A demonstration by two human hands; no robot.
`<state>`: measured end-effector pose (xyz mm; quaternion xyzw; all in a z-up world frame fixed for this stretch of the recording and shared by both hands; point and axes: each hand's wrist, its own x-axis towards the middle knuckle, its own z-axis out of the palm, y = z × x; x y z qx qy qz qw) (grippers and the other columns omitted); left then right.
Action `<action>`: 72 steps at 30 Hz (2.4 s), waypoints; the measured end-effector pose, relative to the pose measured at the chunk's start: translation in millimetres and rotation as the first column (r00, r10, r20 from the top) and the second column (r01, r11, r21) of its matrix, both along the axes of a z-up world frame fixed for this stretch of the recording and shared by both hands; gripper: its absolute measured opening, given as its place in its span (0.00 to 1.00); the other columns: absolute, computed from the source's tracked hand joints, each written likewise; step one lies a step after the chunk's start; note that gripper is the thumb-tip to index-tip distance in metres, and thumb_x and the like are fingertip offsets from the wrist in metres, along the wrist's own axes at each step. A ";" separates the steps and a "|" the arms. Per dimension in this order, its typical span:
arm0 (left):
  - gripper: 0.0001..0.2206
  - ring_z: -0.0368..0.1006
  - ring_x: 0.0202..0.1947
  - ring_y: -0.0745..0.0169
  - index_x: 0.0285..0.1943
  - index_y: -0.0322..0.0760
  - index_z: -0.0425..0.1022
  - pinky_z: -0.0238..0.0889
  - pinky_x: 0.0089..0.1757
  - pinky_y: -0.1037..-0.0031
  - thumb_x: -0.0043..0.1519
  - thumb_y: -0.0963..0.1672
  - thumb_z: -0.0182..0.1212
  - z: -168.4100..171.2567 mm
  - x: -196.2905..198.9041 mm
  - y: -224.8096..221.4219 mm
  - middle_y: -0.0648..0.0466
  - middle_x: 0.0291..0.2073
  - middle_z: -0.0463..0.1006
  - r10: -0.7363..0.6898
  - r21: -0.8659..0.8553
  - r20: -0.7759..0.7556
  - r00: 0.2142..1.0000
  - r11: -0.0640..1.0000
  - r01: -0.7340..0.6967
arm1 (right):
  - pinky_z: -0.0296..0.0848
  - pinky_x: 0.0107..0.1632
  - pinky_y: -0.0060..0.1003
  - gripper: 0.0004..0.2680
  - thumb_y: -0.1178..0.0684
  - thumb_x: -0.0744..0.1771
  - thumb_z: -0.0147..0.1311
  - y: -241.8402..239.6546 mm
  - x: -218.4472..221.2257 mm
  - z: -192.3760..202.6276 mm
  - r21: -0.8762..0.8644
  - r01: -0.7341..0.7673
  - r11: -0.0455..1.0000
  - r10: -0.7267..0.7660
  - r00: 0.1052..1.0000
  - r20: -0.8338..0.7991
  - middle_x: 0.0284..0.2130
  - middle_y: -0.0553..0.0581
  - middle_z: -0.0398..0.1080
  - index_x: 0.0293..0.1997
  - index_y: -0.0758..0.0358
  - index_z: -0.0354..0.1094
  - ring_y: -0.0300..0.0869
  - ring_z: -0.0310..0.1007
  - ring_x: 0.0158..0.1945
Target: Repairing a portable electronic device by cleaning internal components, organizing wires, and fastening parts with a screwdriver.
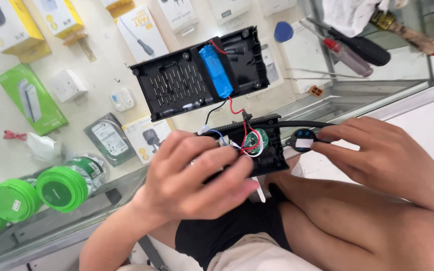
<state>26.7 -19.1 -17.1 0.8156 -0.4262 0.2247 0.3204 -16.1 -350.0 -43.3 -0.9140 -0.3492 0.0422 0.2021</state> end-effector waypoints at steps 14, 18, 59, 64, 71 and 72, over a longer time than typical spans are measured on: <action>0.13 0.70 0.52 0.66 0.54 0.49 0.81 0.63 0.46 0.72 0.70 0.42 0.48 -4.2 -6.0 -23.9 0.63 0.57 0.74 0.067 0.537 0.158 0.985 0.831 -0.143 | 0.78 0.47 0.28 0.04 0.57 0.66 0.56 5.1 -2.3 24.1 0.168 0.387 0.907 -0.266 0.834 -0.483 0.38 0.47 0.81 0.41 0.59 0.77 0.35 0.82 0.40; 0.16 0.69 0.54 0.65 0.58 0.50 0.79 0.62 0.47 0.72 0.69 0.42 0.45 -5.5 -3.8 -21.2 0.63 0.59 0.72 0.054 0.583 0.160 0.986 0.801 -0.139 | 0.78 0.42 0.26 0.04 0.56 0.66 0.57 1.7 -1.2 12.5 0.126 0.514 0.849 -0.337 0.709 -0.619 0.37 0.48 0.83 0.40 0.59 0.77 0.34 0.84 0.40; 0.06 0.82 0.43 0.58 0.40 0.46 0.77 0.69 0.40 0.71 0.69 0.43 0.54 -2.4 2.3 -37.0 0.54 0.46 0.81 -0.103 0.044 0.059 0.993 0.994 0.101 | 0.86 0.48 0.40 0.04 0.65 0.67 0.56 22.4 25.9 10.2 0.201 -0.520 0.830 0.371 0.784 0.497 0.41 0.65 0.76 0.43 0.72 0.74 0.54 0.82 0.43; 0.07 0.82 0.43 0.59 0.41 0.45 0.78 0.71 0.41 0.70 0.69 0.41 0.54 -4.0 0.7 -36.6 0.53 0.44 0.80 -0.110 0.035 0.036 0.993 0.993 0.108 | 0.86 0.48 0.43 0.05 0.62 0.69 0.54 26.2 28.4 6.4 0.277 -0.456 0.846 0.312 0.844 0.436 0.43 0.67 0.73 0.46 0.74 0.73 0.58 0.81 0.45; 0.05 0.84 0.45 0.59 0.50 0.59 0.73 0.71 0.42 0.69 0.71 0.45 0.55 4.5 -2.6 -42.5 0.54 0.51 0.81 0.081 0.058 -0.011 0.997 0.995 -0.081 | 0.89 0.50 0.55 0.09 0.60 0.68 0.56 20.8 22.8 -12.8 0.473 -0.391 0.790 0.242 0.907 0.345 0.43 0.78 0.72 0.45 0.79 0.65 0.67 0.81 0.45; 0.05 0.84 0.45 0.59 0.50 0.59 0.73 0.71 0.42 0.69 0.71 0.45 0.55 3.0 -4.5 -37.2 0.54 0.51 0.81 0.083 0.059 -0.002 0.997 0.995 -0.083 | 0.89 0.50 0.55 0.09 0.60 0.68 0.56 17.4 16.5 -14.2 0.471 -0.396 0.788 0.243 0.903 0.353 0.43 0.78 0.72 0.45 0.79 0.65 0.67 0.81 0.45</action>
